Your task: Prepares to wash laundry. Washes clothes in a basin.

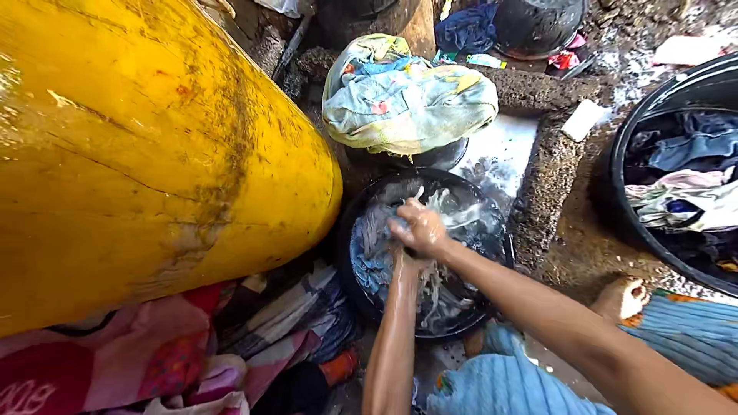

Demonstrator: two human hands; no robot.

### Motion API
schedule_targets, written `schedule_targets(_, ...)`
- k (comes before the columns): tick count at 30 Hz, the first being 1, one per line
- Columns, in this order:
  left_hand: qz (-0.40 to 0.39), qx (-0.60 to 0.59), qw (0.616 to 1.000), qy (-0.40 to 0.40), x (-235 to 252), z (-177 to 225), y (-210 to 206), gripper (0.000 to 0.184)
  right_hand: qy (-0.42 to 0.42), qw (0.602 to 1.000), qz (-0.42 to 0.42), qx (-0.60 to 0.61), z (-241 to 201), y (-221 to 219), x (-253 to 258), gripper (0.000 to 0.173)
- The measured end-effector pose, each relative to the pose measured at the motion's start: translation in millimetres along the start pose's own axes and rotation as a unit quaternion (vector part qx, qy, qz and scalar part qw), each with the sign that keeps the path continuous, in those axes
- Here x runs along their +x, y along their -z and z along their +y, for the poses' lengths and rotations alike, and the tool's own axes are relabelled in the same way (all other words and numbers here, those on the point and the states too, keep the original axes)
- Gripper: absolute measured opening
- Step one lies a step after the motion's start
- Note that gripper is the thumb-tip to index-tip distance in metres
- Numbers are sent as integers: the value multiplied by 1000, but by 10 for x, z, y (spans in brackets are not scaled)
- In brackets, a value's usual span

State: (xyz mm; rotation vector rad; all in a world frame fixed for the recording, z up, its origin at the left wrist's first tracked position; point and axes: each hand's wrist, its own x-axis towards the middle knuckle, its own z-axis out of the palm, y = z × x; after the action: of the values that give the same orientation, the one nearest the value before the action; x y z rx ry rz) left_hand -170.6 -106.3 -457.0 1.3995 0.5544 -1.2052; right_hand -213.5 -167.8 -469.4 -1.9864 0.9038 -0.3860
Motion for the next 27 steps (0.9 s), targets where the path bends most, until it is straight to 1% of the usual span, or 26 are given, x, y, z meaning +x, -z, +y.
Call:
schedule_targets(1,-11,25,999,-17,17,30,-28,55,-20,1000,2,-3,95,96,104,34)
schedule_targets(2,-26,46,998,-35,35,3,24,56,-27,1000,7,-12,146,121,93,33)
schedule_targets(3,-40,62,995,-63,92,-20,81,53,-16,1000,0,-21,120,106,39,32)
schedule_targets(4,-55,94,988,-106,178,-44,144,45,22,999,-11,-29,61,68,-17,32)
schedule_targets(5,-76,155,974,-149,208,-56,257,41,65,997,-12,-35,29,8,-115,32)
schedule_targets(6,-66,226,959,-160,189,-6,305,38,65,997,-23,-35,59,6,-171,32)
schedule_targets(7,-33,305,937,-165,184,100,251,37,19,998,-35,-44,176,89,-122,32)
schedule_targets(8,-8,401,897,-185,193,219,231,42,-49,996,-39,-64,356,225,-15,36)
schedule_targets(9,12,498,838,-222,182,303,284,41,-102,991,-33,-85,554,354,67,40)
schedule_targets(10,33,583,769,-259,169,355,367,41,-123,987,-22,-98,725,460,104,42)
schedule_targets(11,44,649,707,-278,171,348,441,52,-117,988,-19,-104,838,552,96,40)
schedule_targets(12,49,697,654,-290,213,247,514,70,-100,989,-34,-102,874,605,18,38)
schedule_targets(13,49,735,609,-295,278,94,560,85,-94,988,-72,-101,874,596,-85,41)
schedule_targets(14,40,760,579,-292,367,-48,571,90,-97,983,-116,-106,846,529,-177,50)
schedule_targets(15,28,787,554,-270,459,-145,545,90,-109,973,-166,-121,814,430,-240,58)
schedule_targets(16,17,810,540,-230,534,-191,487,87,-130,956,-215,-149,794,330,-262,62)
schedule_targets(17,9,829,529,-180,593,-197,402,80,-154,939,-256,-170,791,252,-236,62)
schedule_targets(18,-2,843,521,-131,631,-175,312,71,-169,927,-282,-179,826,191,-174,58)
schedule_targets(19,-23,848,522,-91,637,-140,249,64,-177,921,-300,-176,896,135,-116,50)
schedule_targets(20,-56,843,530,-69,617,-83,215,58,-190,915,-314,-168,982,76,-66,45)
schedule_targets(21,-84,832,544,-65,612,15,176,52,-212,907,-326,-160,1054,42,14,42)
schedule_targets(22,-103,811,572,-68,627,144,136,50,-234,902,-330,-151,1102,52,132,41)
schedule_targets(23,-117,776,614,-85,613,264,139,50,-251,904,-313,-148,1078,121,234,39)
schedule_targets(24,-114,731,660,-129,534,334,210,46,-257,915,-273,-150,972,230,271,36)
schedule_targets(26,-64,607,745,-269,321,335,391,33,-245,944,-175,-136,629,484,218,30)
schedule_targets(27,-39,513,800,-310,238,285,397,29,-224,958,-133,-116,408,598,157,29)
